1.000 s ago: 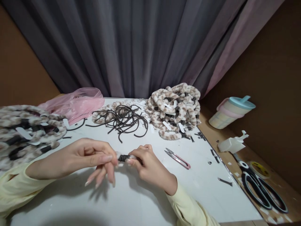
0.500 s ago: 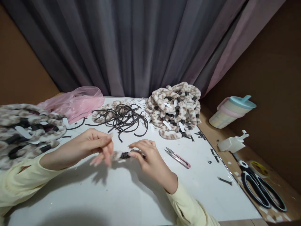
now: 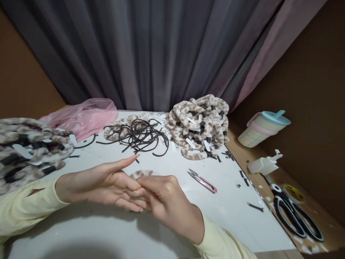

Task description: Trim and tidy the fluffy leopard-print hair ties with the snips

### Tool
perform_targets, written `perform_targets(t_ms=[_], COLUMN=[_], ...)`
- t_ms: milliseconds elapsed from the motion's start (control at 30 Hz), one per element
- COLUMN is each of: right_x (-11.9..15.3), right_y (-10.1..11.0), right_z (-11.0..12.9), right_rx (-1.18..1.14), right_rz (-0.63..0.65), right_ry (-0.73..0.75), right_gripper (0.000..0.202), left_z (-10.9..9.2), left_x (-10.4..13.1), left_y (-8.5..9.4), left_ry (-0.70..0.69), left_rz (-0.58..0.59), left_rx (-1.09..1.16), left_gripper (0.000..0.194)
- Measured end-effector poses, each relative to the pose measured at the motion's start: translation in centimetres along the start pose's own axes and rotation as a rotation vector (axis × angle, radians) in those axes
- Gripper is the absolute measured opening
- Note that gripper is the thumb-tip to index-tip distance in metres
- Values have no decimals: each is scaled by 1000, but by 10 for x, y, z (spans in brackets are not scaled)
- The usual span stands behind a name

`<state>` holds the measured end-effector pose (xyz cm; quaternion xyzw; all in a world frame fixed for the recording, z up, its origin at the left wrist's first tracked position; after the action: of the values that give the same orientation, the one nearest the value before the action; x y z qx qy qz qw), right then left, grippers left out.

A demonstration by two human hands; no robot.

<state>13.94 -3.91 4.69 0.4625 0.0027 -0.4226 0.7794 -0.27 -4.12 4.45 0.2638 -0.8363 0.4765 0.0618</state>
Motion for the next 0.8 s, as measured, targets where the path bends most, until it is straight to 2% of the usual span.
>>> perform_targets(t_ms=[133,200,300,367,400,433,500,567,633,700,800], right_x=[-1,-5,-14,-20,-22,-24,-22,-16,-10,-8,-22], right_y=[3,8,21,30,34,35,35,31,26,21,12], right_z=[-2,-3,-7,-12,-15,-19,-29,-41,-47,-43,-27], right_rx=[-97,-131,-138,-94,-65,-38,4,36,102,271,670], right_rz=[-34,-97,-255,-372,-407,-421,-404,-352,-296,-224,-158], right_ry=[-85,-128,-184,-197,-190,-182,-184,-213,-185,-54,168], right_gripper=[24,20,16,15,15,16,16,19,26,37,56], left_z=[-8,-22,-54,-72,-78,-81,-79,-69,-61,-59,-64], left_x=[3,4,-2,-8,-10,-12,-12,-9,-5,-2,-5], left_y=[-3,-11,-28,-36,-39,-40,-36,-26,-14,-4,7], left_ry=[97,104,-13,-173,-247,-321,-431,-478,-485,-553,-651], left_rz=[-10,43,118,86,80,27,-54,-77,-128,-216,-367], left_rx=[48,-71,-528,-950,-1142,-1309,-1591,-1856,-2074,-2144,-2077], left_gripper=[75,78,75,75,74,67,50,35,32,32,36])
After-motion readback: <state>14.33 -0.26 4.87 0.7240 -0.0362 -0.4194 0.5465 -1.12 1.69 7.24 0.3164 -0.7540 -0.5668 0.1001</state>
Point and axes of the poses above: each hand's wrist, its own x-axis away from the middle knuckle, its own y-axis out of the back of the hand, z = x × y, the point moved 3 cm from there along -x, towards the middle knuckle, and after that the axes turned 13 degrees about x, right-handed, at the moved point
